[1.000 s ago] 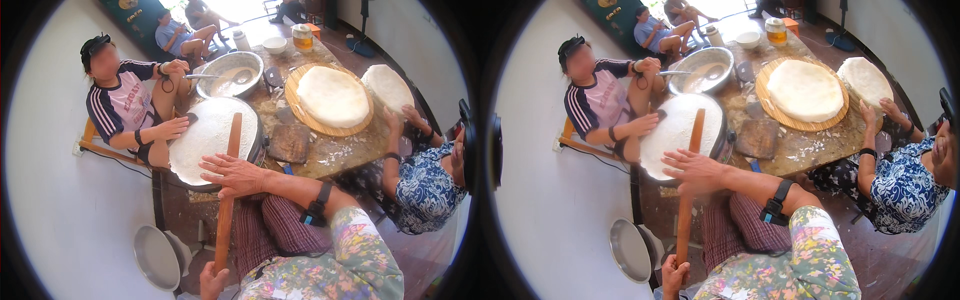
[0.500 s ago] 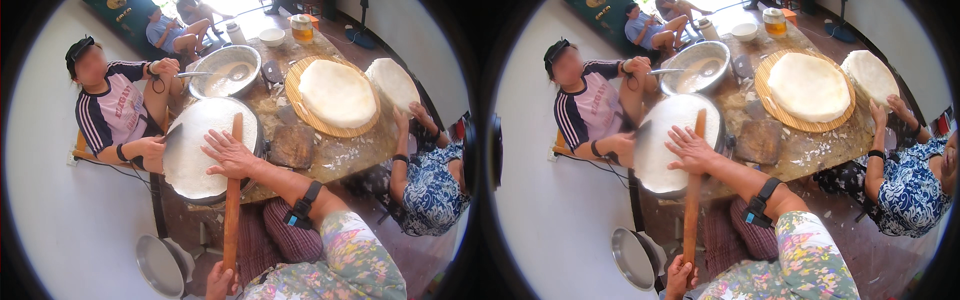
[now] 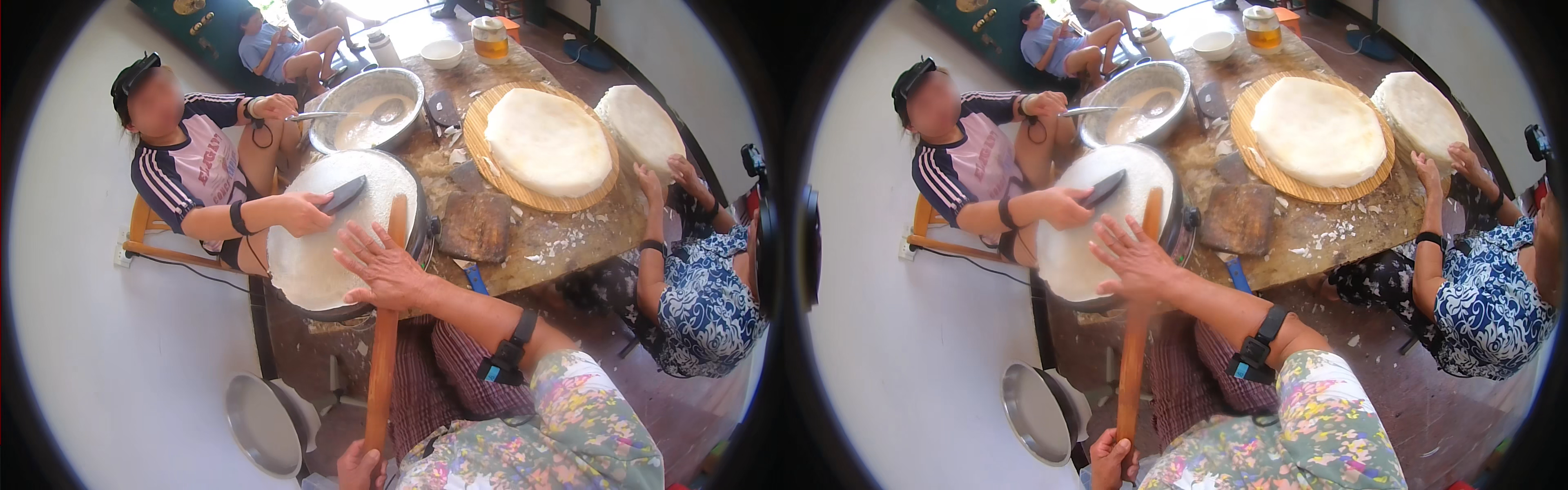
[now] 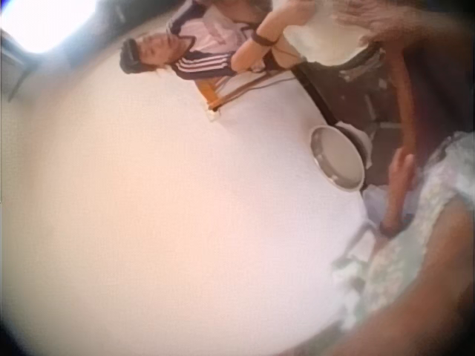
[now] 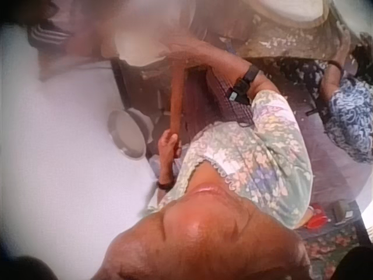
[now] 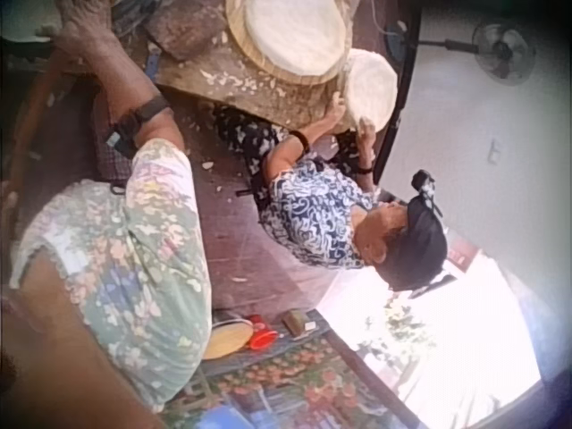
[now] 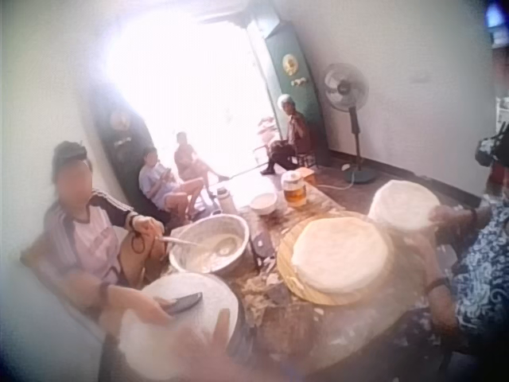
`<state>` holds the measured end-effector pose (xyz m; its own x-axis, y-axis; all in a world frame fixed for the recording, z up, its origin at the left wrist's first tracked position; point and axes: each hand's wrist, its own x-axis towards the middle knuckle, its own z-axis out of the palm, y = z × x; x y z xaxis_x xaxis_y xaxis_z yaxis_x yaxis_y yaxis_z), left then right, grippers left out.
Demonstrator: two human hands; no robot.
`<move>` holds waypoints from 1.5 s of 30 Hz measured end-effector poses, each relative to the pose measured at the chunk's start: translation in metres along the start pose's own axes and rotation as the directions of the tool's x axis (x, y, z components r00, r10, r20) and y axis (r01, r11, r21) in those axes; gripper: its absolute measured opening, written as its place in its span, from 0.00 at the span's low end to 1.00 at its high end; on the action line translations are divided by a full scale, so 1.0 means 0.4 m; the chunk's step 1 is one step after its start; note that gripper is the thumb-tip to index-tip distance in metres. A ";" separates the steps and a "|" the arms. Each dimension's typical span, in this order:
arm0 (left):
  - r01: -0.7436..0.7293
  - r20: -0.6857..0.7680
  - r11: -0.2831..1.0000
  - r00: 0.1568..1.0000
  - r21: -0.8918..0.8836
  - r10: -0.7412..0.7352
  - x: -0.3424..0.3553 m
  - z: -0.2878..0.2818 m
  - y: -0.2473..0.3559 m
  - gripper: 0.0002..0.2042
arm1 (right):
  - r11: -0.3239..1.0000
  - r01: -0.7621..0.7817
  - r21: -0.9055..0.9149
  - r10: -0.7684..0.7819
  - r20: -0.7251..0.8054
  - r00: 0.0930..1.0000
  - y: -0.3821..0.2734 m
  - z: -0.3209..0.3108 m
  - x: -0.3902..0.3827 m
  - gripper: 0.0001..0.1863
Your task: Preparing, cooking, and stacking thin flatbreads on a griddle.
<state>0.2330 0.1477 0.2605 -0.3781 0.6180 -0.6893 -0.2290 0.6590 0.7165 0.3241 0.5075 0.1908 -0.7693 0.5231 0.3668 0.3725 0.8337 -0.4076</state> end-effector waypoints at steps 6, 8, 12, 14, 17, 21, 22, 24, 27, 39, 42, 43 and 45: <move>-0.032 0.068 0.999 0.997 0.004 0.031 0.063 0.069 0.119 0.10 | 0.998 -0.064 0.021 0.063 0.027 0.998 0.093 -0.002 0.069 0.45; 0.014 0.064 1.000 0.998 0.007 -0.014 0.065 0.079 0.140 0.10 | 0.997 -0.079 -0.019 0.079 -0.008 0.997 0.097 0.009 0.073 0.45; 0.024 0.090 1.000 0.996 -0.015 -0.023 0.038 0.049 0.096 0.09 | 0.999 -0.043 -0.017 0.042 -0.065 0.997 0.070 0.015 0.028 0.46; 0.056 0.092 0.998 0.994 0.006 -0.056 0.021 0.027 0.071 0.08 | 1.000 -0.025 0.002 0.025 -0.067 0.997 0.045 0.020 -0.001 0.47; 0.028 0.073 0.996 0.997 0.079 -0.034 0.000 -0.016 -0.007 0.10 | 1.000 -0.024 -0.003 0.023 -0.080 0.997 0.006 0.011 -0.034 0.46; -0.032 0.039 0.991 0.999 0.130 0.027 -0.019 -0.009 -0.018 0.11 | 0.999 -0.036 -0.019 0.035 -0.028 0.999 -0.017 -0.005 -0.041 0.43; -0.062 0.054 0.989 0.997 0.132 0.055 -0.022 0.003 -0.005 0.11 | 0.999 -0.036 -0.018 0.036 -0.026 0.999 -0.008 -0.008 -0.033 0.43; -0.042 0.070 0.998 0.997 0.041 0.039 0.003 0.045 0.043 0.10 | 0.997 -0.036 -0.069 0.029 -0.094 0.995 0.030 -0.015 0.001 0.42; -0.017 0.076 0.999 0.997 -0.032 0.020 0.044 0.079 0.098 0.09 | 0.999 -0.032 0.016 0.033 -0.133 0.991 0.090 -0.004 0.053 0.42; -0.006 0.077 0.993 0.997 0.115 -0.003 0.019 0.007 0.053 0.10 | 0.994 -0.103 0.041 0.106 -0.105 0.989 0.025 -0.016 -0.042 0.40; -0.065 0.074 0.994 0.995 0.085 0.059 0.017 -0.026 -0.037 0.11 | 0.998 -0.069 -0.006 0.065 -0.238 0.969 -0.008 -0.015 -0.062 0.37; -0.036 0.028 0.991 0.999 0.131 0.032 0.007 -0.028 -0.065 0.11 | 0.999 0.017 0.039 -0.005 -0.296 0.955 -0.023 -0.011 -0.075 0.34; -0.068 0.015 0.986 0.998 0.151 0.067 -0.007 -0.030 -0.097 0.13 | 0.975 0.134 0.177 -0.046 -0.431 0.901 -0.055 -0.034 -0.086 0.23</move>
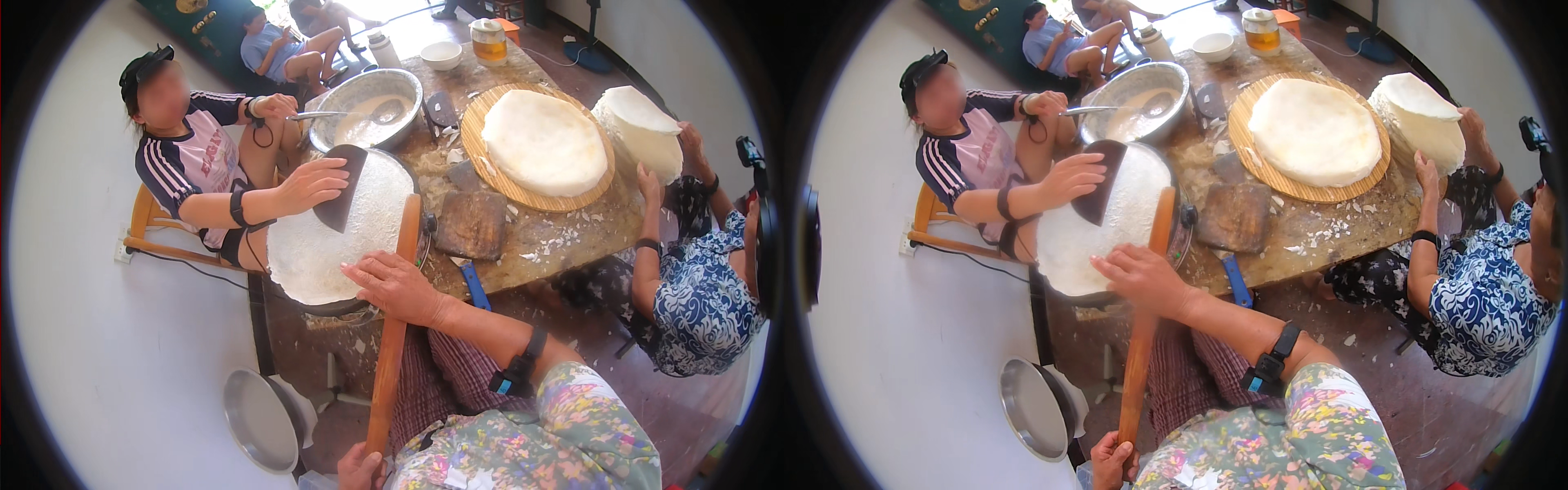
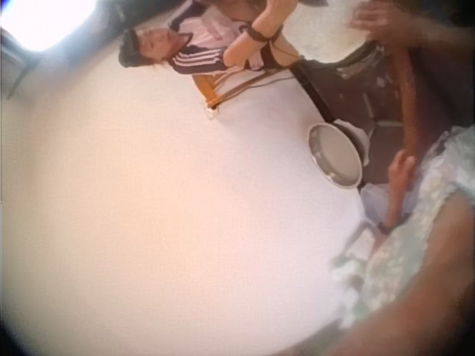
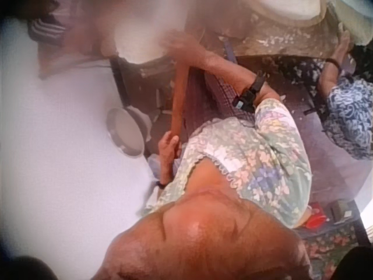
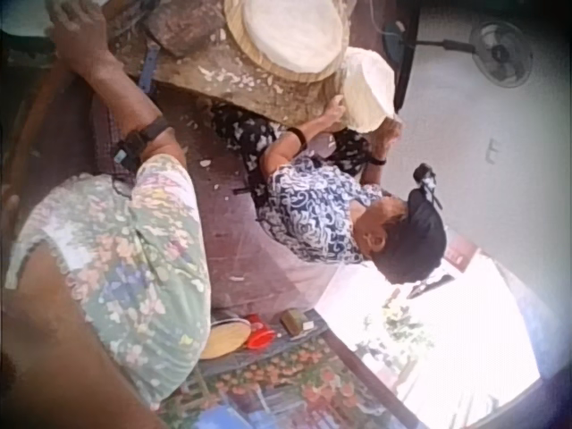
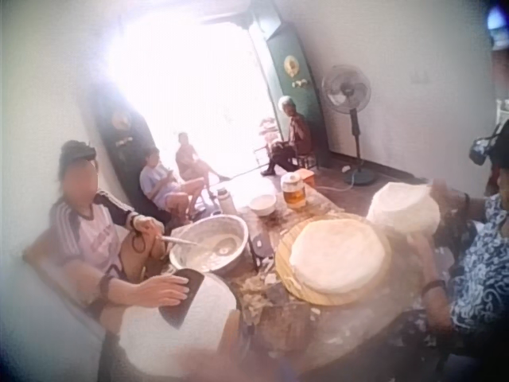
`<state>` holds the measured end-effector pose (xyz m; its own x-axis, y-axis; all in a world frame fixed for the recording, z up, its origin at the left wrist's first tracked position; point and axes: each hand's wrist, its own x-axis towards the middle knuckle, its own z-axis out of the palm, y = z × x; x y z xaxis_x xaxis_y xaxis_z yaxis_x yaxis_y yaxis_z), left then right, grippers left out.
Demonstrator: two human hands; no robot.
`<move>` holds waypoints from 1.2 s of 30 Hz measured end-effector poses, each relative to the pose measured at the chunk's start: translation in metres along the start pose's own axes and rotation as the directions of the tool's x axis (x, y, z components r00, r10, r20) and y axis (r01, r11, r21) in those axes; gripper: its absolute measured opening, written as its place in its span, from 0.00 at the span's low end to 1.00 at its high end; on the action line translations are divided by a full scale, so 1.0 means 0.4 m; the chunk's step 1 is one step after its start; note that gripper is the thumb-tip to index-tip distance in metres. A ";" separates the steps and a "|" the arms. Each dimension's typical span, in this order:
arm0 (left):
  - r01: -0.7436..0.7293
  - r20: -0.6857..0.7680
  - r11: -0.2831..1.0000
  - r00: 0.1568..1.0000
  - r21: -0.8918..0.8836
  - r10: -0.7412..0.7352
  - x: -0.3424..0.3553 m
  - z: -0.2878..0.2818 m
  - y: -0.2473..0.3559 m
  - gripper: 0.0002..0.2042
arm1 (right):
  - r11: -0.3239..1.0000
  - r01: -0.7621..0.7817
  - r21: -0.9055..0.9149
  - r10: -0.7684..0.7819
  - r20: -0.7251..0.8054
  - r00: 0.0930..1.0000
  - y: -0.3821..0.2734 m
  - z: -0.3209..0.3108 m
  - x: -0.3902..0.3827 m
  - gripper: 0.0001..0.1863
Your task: Preparing, cooking, and stacking thin flatbreads on a griddle.
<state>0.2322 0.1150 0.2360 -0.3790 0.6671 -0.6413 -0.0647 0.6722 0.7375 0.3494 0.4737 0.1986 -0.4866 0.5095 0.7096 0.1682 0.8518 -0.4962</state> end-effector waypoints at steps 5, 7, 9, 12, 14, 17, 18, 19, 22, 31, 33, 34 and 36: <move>0.006 -0.033 1.000 0.999 -0.017 -0.006 -0.036 0.016 0.007 0.14 | 0.974 -0.124 0.189 0.151 -0.135 0.979 -0.039 -0.013 0.027 0.16; -0.002 -0.026 1.000 1.000 -0.022 0.002 -0.034 0.016 0.009 0.14 | 0.964 -0.098 0.246 0.154 -0.218 0.964 -0.038 0.006 0.037 0.13; -0.006 -0.039 1.000 0.999 -0.030 0.004 -0.036 0.020 0.016 0.14 | 0.951 -0.119 0.286 0.199 -0.271 0.942 -0.029 0.031 0.040 0.10; -0.058 -0.045 0.998 0.997 -0.029 0.057 -0.020 0.017 -0.005 0.14 | 0.921 -0.237 0.311 0.292 -0.144 0.945 -0.017 0.041 0.041 0.12; -0.052 -0.055 0.998 0.997 -0.042 0.050 -0.014 0.025 0.007 0.13 | 0.906 -0.298 0.301 0.342 -0.106 0.934 -0.004 0.049 0.054 0.11; -0.019 -0.064 0.998 0.998 -0.066 0.015 -0.004 0.041 0.046 0.13 | 0.881 -0.373 0.293 0.402 -0.045 0.915 0.022 0.071 0.074 0.12; 0.004 -0.062 0.997 0.998 -0.076 -0.009 0.001 0.042 0.061 0.13 | 0.874 -0.387 0.295 0.412 -0.026 0.911 0.032 0.081 0.083 0.12; 0.006 -0.062 0.997 0.998 -0.074 -0.011 0.006 0.046 0.076 0.13 | 0.873 -0.389 0.296 0.414 -0.025 0.910 0.041 0.093 0.091 0.12; 0.001 -0.072 0.999 0.997 -0.054 -0.005 0.018 0.057 0.122 0.13 | 0.834 -0.430 0.346 0.482 -0.076 0.873 0.062 0.125 0.121 0.13; 0.073 -0.077 0.966 0.992 -0.249 -0.095 0.075 0.072 0.212 0.10 | 0.906 -0.401 0.138 0.381 0.151 0.912 0.113 0.166 0.196 0.17; 0.132 0.023 0.945 0.991 -0.300 -0.131 0.067 0.060 0.189 0.10 | 0.901 -0.422 0.101 0.400 0.188 0.897 0.098 0.138 0.172 0.18; 0.136 0.014 0.954 0.990 -0.269 -0.137 0.059 0.059 0.181 0.09 | 0.894 -0.446 0.054 0.424 0.224 0.878 0.090 0.121 0.156 0.18; 0.139 0.035 0.959 0.990 -0.248 -0.134 0.044 0.050 0.179 0.09 | 0.898 -0.437 0.055 0.419 0.200 0.886 0.077 0.108 0.130 0.18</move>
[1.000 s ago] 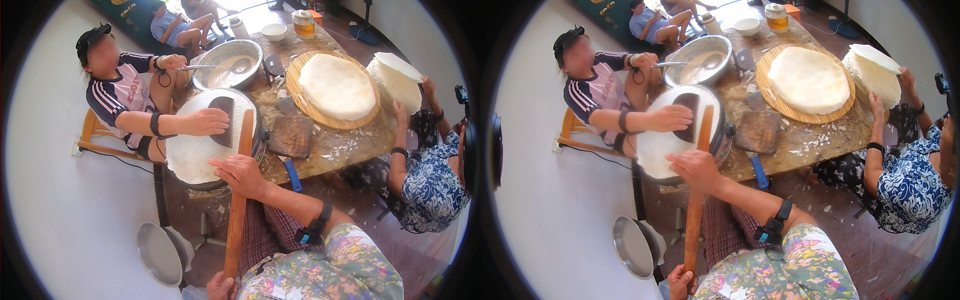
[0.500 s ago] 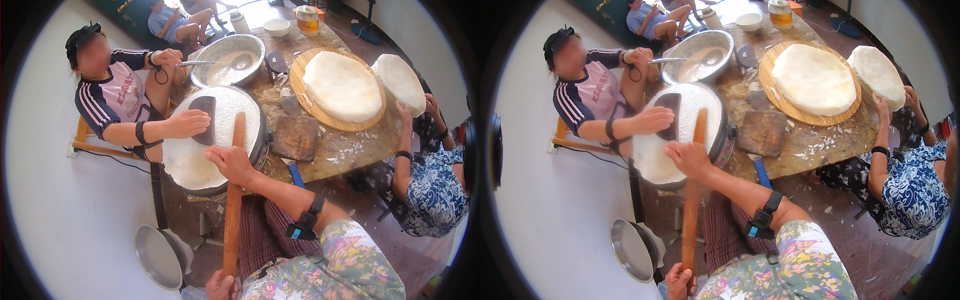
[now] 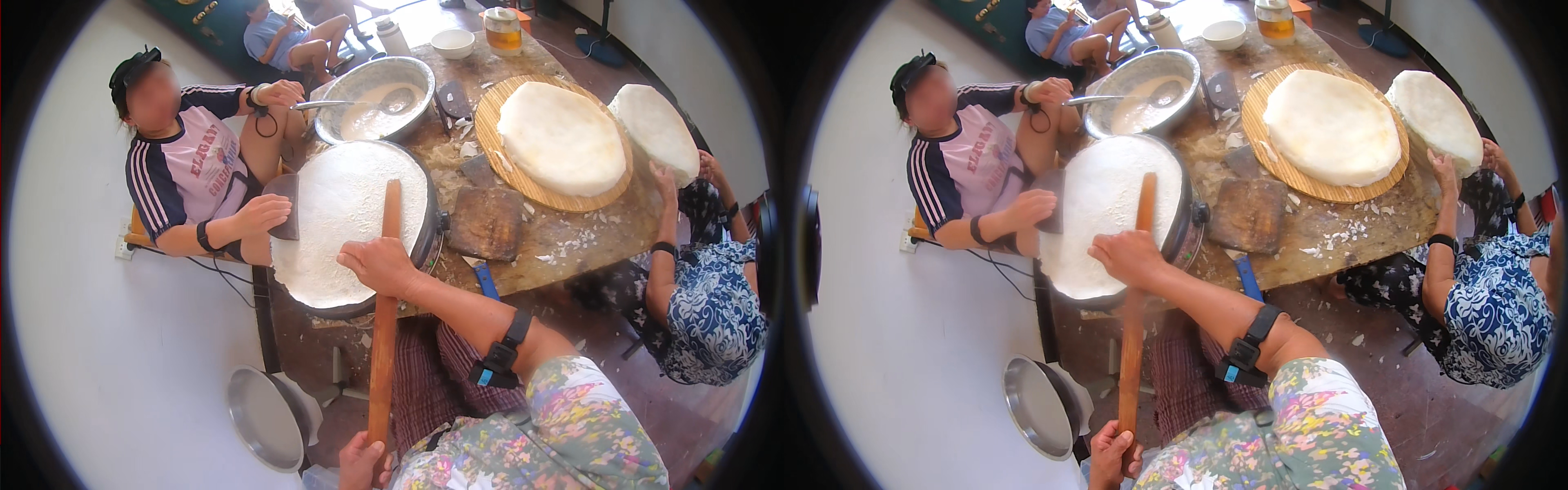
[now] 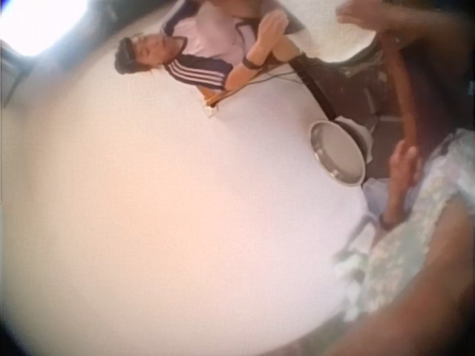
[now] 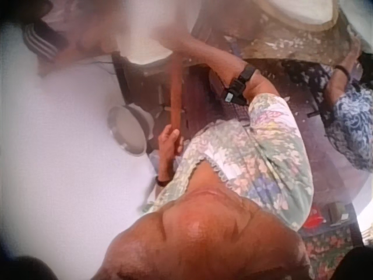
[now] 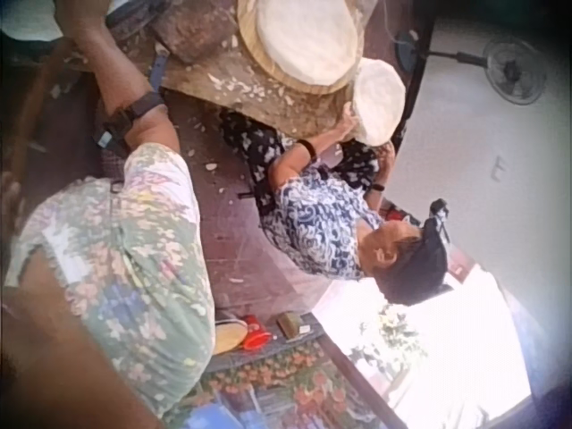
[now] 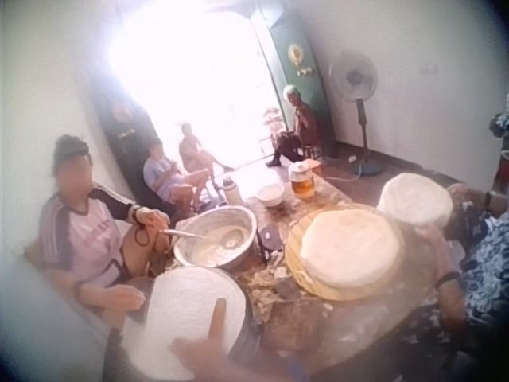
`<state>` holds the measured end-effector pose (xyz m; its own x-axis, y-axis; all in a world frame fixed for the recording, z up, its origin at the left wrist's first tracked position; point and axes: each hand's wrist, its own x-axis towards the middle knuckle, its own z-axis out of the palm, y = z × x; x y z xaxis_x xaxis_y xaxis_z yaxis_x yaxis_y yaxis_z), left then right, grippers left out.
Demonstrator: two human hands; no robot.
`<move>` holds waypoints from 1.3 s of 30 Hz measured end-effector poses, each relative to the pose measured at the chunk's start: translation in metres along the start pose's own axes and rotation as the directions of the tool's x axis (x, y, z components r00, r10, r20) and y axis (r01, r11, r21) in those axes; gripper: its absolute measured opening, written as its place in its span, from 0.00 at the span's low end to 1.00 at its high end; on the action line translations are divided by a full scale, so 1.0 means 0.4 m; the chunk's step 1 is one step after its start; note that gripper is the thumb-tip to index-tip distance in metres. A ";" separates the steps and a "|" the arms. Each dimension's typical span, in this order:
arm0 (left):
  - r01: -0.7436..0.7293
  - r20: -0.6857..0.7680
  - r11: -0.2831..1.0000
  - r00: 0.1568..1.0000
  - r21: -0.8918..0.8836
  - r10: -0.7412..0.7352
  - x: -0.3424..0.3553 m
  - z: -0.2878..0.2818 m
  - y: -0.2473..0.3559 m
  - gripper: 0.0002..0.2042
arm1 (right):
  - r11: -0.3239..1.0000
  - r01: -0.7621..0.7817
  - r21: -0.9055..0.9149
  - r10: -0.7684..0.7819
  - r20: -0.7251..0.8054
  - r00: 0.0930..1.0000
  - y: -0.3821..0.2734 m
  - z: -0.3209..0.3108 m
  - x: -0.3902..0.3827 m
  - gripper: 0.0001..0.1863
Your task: Preparing, cooking, and stacking thin flatbreads on a griddle.
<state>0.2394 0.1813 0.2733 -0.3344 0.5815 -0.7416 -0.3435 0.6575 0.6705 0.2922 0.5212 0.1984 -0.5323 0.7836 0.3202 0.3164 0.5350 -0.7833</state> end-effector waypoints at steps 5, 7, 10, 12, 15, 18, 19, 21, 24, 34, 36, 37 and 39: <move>0.061 -0.030 0.944 0.998 0.324 -0.054 -0.025 -0.045 -0.038 0.14 | 0.999 -0.008 0.037 0.012 -0.094 0.996 -0.006 -0.001 -0.080 0.16; -0.101 0.013 0.985 0.995 0.138 0.100 -0.007 -0.038 -0.045 0.09 | 0.999 -0.023 0.047 0.027 -0.107 0.994 -0.011 -0.011 -0.047 0.17; -0.109 0.005 0.987 0.994 0.115 0.109 0.009 0.035 0.040 0.09 | 0.997 -0.010 0.078 0.021 -0.149 0.989 0.022 -0.007 0.041 0.17; -0.094 -0.013 0.989 0.995 0.113 0.096 0.021 0.069 0.091 0.09 | 0.996 0.019 0.093 -0.001 -0.190 0.982 0.035 -0.004 0.080 0.18; -0.062 -0.026 0.990 0.997 0.128 0.066 0.029 0.056 0.102 0.09 | 0.995 -0.044 0.092 0.056 -0.129 0.990 0.041 0.002 0.091 0.18; -0.002 0.040 0.998 0.999 0.066 -0.001 0.009 0.012 0.047 0.10 | 0.996 0.044 0.083 -0.031 -0.150 0.988 0.034 -0.001 0.019 0.17; 0.002 0.035 0.998 0.999 0.065 -0.005 0.004 -0.001 0.034 0.10 | 0.997 0.024 0.078 -0.015 -0.115 0.993 0.020 -0.014 -0.005 0.18; -0.054 0.077 0.991 0.996 0.120 0.045 -0.002 -0.005 0.020 0.10 | 0.998 0.006 0.070 -0.001 -0.074 0.997 0.019 -0.019 -0.014 0.18; -0.062 0.037 0.990 0.998 0.126 0.058 0.025 0.061 0.080 0.08 | 0.998 0.007 0.057 0.000 -0.134 0.991 0.055 -0.028 0.042 0.18; -0.081 -0.023 0.993 0.997 -0.083 0.079 -0.018 0.026 -0.044 0.09 | 0.995 0.031 0.091 -0.031 -0.002 1.000 -0.044 0.062 0.008 0.16; -0.090 -0.051 0.993 0.995 -0.083 0.086 -0.023 0.028 -0.050 0.10 | 0.994 0.060 0.091 -0.059 -0.017 0.998 -0.039 0.081 0.033 0.16; -0.100 -0.033 0.990 0.995 -0.099 0.097 -0.013 0.034 -0.042 0.10 | 0.991 0.094 0.091 -0.092 -0.028 0.995 -0.041 0.080 0.046 0.16; -0.112 -0.019 0.987 0.994 -0.113 0.111 -0.012 0.032 -0.041 0.10 | 0.989 0.074 0.129 -0.071 -0.026 0.997 -0.037 0.072 0.042 0.16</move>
<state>0.2578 0.1739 0.2656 -0.3870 0.6415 -0.6624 -0.4012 0.5297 0.7473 0.2561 0.5173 0.2000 -0.5327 0.7517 0.3888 0.1727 0.5463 -0.8196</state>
